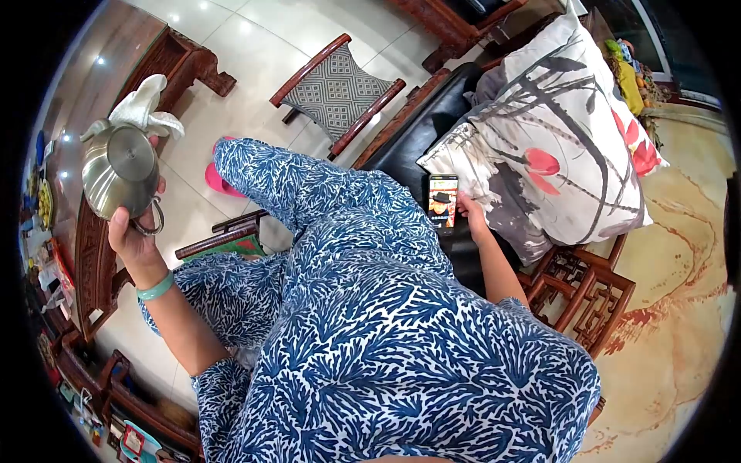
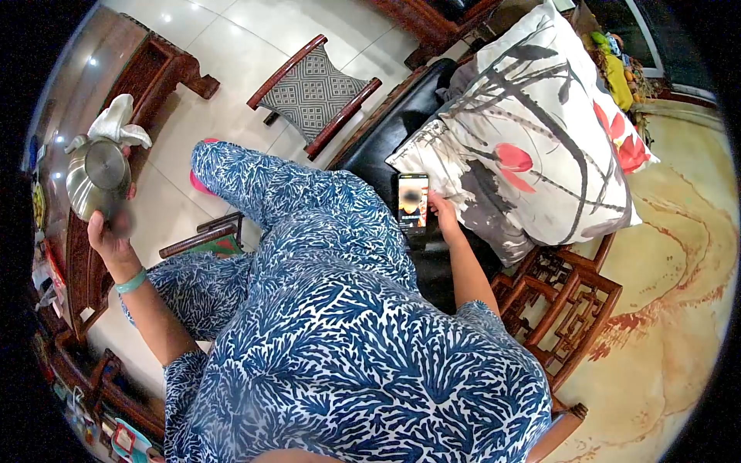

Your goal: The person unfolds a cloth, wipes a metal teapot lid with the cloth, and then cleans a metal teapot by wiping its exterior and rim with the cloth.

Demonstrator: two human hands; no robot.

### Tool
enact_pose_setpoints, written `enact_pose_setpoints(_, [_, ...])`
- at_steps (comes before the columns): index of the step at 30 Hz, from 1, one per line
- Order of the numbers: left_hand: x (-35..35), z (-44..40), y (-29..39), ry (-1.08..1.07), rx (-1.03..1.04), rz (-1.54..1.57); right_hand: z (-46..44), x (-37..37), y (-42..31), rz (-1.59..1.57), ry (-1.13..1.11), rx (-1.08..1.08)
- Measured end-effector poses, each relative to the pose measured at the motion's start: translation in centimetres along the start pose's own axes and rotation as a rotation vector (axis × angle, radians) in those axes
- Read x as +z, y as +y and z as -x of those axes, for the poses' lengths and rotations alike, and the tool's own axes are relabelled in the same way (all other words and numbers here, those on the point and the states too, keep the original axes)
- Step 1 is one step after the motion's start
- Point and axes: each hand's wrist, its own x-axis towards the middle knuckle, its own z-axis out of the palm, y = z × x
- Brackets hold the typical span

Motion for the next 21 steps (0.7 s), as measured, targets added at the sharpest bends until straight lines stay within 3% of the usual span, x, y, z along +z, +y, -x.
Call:
enact_pose_setpoints(4, [-0.7, 0.1, -0.4, -0.019, 0.008, 0.008, -0.5, -2.4, -1.9, 0.063, -0.183, 0.031])
enact_pose_setpoints(5, [-0.9, 0.3, -0.4, -0.012, 0.005, -0.001, 0.0, -3.9, -7.8, 0.878, -0.376, 0.099])
enact_pose_setpoints(6, [-0.8, 0.4, -0.6, -0.036, 0.004, 0.0, -1.7, -4.8, -4.5, 0.811, -0.271, -0.011])
enact_pose_setpoints(8, [-0.5, 0.7, -0.6, -0.059, -0.012, -0.005, 1.2, -4.0, -13.9, 1.039, -0.435, 0.09])
enact_pose_setpoints(10, [0.5, 1.4, -0.6, -0.038, -0.053, -0.091, 3.4, -1.4, -21.5, 0.896, -0.405, -0.17])
enact_pose_setpoints(12, [1.7, 2.2, -0.7, -0.011, -0.065, -0.172, 4.6, 3.2, -27.2, 0.652, -0.33, -0.728])
enact_pose_setpoints(14, [2.3, 3.3, -1.0, 0.105, -0.127, -0.144, 4.8, 9.3, -30.7, 0.278, -0.414, -0.962])
enact_pose_setpoints(16, [1.9, 4.3, -1.4, 0.132, -0.204, -0.108, 6.2, 15.8, -33.6, 0.036, -0.719, -1.045])
enact_pose_setpoints(18, [3.0, 4.8, -0.6, 0.087, -0.34, -0.166, 7.8, 22.3, -35.0, 0.014, -0.82, -1.286])
enact_pose_setpoints(20, [6.7, 3.1, 0.2, 0.008, -0.309, -0.104, 10.3, 26.0, -35.6, -0.083, -0.977, -1.262])
enact_pose_setpoints(21, [8.4, 1.7, 0.5, -0.055, -0.324, -0.021, 11.1, 26.0, -35.0, -0.202, -0.973, -1.088])
